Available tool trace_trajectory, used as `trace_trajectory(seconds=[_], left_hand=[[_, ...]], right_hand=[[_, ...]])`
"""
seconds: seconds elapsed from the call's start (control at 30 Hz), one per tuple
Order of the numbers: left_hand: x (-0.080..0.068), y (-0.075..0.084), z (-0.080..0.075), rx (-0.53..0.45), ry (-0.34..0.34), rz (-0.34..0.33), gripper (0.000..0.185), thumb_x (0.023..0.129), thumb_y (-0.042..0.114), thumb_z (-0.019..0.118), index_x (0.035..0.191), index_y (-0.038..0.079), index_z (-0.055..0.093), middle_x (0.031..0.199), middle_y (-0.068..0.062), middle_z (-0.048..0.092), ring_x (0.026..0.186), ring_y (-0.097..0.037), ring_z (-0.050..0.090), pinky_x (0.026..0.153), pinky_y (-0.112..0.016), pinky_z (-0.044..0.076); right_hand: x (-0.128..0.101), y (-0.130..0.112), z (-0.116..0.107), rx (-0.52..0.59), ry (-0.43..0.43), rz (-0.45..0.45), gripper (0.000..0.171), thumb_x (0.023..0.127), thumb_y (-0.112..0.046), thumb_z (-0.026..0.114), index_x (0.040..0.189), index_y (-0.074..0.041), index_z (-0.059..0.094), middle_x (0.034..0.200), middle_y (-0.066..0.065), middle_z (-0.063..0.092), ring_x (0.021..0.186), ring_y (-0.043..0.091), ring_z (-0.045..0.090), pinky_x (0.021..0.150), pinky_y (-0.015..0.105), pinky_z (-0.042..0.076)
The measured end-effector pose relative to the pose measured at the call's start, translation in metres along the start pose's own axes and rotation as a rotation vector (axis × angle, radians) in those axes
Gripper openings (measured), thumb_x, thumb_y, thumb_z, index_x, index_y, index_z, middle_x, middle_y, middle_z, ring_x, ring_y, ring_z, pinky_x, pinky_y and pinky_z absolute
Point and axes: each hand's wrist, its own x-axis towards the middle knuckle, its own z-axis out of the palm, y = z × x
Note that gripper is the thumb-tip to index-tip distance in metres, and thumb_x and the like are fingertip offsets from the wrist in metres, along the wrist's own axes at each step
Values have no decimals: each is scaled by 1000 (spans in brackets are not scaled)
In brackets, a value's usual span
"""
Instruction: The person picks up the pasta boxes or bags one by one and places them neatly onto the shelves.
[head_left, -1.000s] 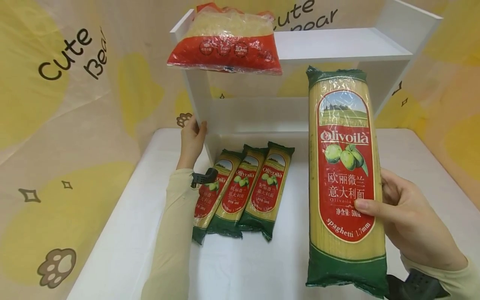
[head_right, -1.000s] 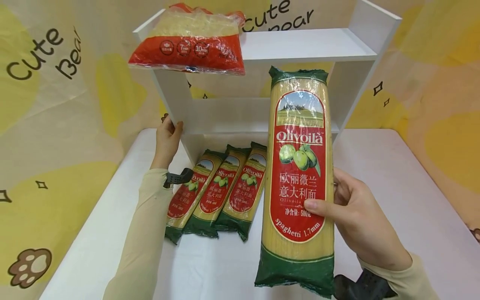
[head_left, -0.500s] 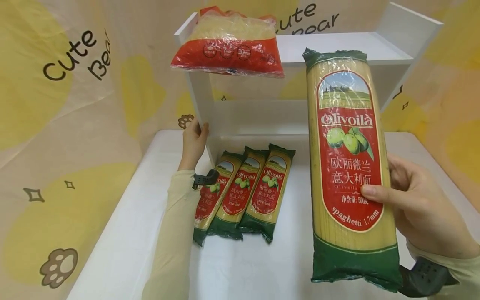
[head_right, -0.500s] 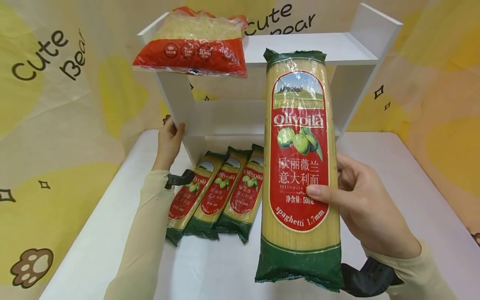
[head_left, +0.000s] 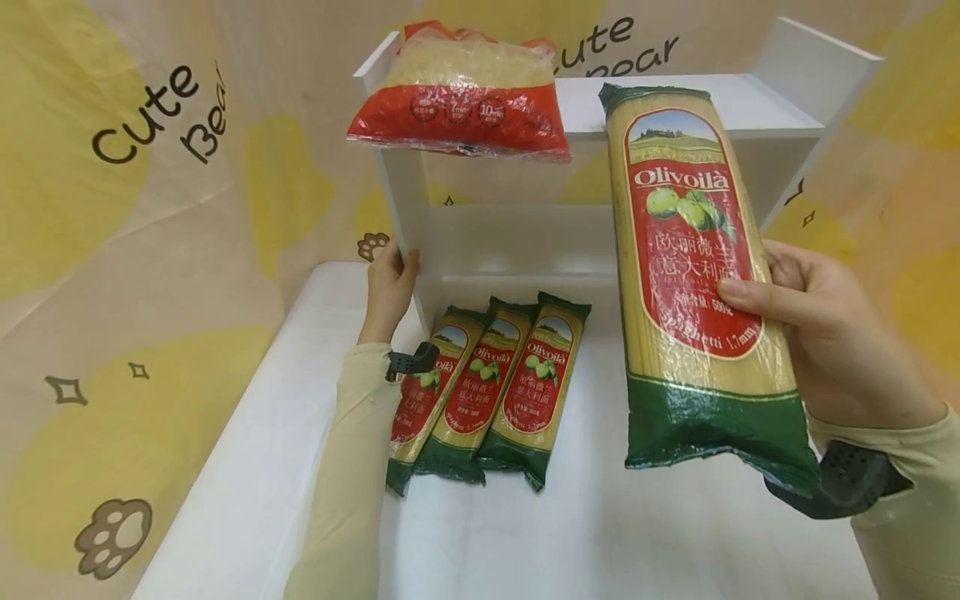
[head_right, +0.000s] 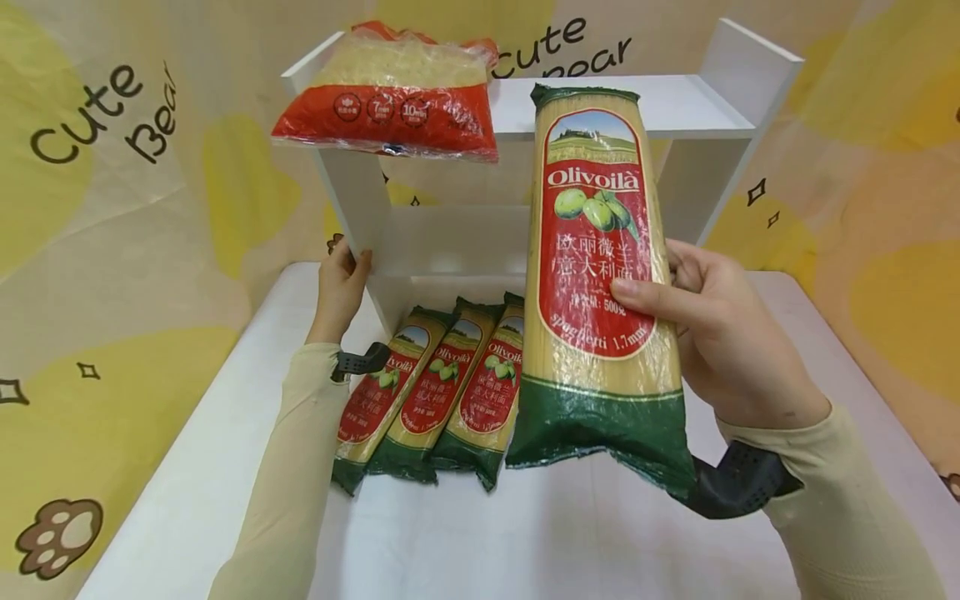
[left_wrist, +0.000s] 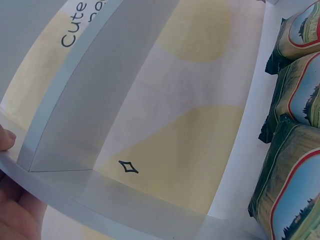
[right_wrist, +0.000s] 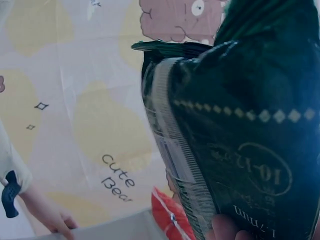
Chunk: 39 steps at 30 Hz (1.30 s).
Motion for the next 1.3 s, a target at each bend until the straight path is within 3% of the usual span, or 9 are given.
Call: trace_trajectory(seconds=[0.33,0.4,0.63,0.83,1.07,1.3], left_hand=[[-1,-1,0,17,-1,3,37,98,7,47,135,3,50,124,-25,56,109,-37,58,86,-48,48],[-1,-1,0,12,-3,-4,38,98,7,47,136,3,49,125,-25,55,110,-36,57,87,-48,48],[-2,-2,2,10,0,-6,35,98,7,47,133,3,51,123,-25,57,107,-36,59,85,-47,49],[-1,0,0,24,11,5,35,97,6,47,132,1,52,122,-25,57,106,-37,59,84,-48,49],[-1,0,1,0,6,-7,35,98,6,47,132,2,52,123,-26,56,109,-36,58,86,-47,49],[-1,0,2,-5,6,-13,33,98,7,48,130,1,53,122,-25,57,108,-36,59,86,-48,49]], right_hand=[[33,-24,0,76,63,73,28,99,-10,44,125,1,48,108,20,65,89,34,67,71,43,53],[42,-29,0,86,102,97,28,98,-10,48,123,1,51,107,20,66,89,34,67,70,43,54],[75,-39,4,-33,298,111,25,91,-12,61,114,-1,60,102,13,68,84,27,69,67,37,56],[96,-54,7,23,318,196,30,91,-17,62,117,-4,56,103,13,68,81,28,69,64,37,56],[126,-65,3,-118,421,256,40,86,-23,70,120,-11,52,101,6,68,75,23,69,59,31,55],[140,-71,-2,-224,417,252,53,85,-23,71,127,-14,40,102,4,67,76,22,70,60,30,55]])
